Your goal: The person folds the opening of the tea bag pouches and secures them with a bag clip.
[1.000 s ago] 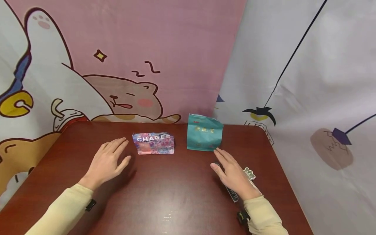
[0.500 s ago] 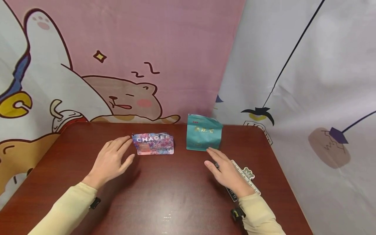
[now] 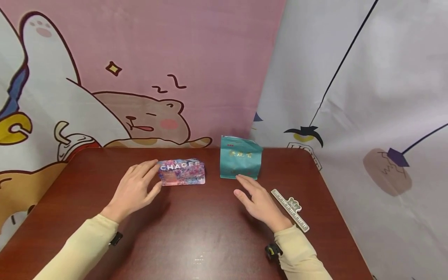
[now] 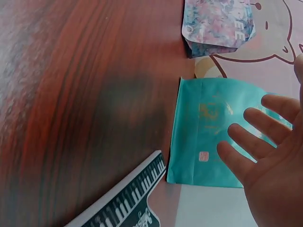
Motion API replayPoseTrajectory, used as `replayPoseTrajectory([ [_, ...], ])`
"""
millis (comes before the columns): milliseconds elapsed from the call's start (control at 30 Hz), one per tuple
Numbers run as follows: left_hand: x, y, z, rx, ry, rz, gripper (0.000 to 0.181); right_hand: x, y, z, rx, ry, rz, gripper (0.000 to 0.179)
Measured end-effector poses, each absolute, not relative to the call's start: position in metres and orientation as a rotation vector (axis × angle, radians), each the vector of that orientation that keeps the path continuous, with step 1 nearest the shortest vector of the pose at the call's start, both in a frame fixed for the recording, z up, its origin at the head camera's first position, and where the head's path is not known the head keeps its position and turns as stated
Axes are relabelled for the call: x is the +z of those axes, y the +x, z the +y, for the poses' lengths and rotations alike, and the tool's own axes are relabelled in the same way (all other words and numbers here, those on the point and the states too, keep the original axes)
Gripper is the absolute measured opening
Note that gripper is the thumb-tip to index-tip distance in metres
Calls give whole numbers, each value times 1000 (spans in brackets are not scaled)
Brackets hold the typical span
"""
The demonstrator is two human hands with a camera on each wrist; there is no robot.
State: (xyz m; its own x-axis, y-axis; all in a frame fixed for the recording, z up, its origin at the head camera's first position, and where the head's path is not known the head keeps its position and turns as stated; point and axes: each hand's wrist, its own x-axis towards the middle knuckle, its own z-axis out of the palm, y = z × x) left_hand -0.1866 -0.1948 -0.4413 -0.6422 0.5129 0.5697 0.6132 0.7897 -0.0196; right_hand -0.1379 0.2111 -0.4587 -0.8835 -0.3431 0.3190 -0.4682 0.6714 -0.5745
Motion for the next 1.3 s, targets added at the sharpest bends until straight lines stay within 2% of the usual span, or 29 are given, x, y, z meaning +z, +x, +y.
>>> replayPoseTrajectory([
  [1300,-430,-207,-161,-218,-856,-2457,51,-451,-164,171,1073,719,-2646,44],
])
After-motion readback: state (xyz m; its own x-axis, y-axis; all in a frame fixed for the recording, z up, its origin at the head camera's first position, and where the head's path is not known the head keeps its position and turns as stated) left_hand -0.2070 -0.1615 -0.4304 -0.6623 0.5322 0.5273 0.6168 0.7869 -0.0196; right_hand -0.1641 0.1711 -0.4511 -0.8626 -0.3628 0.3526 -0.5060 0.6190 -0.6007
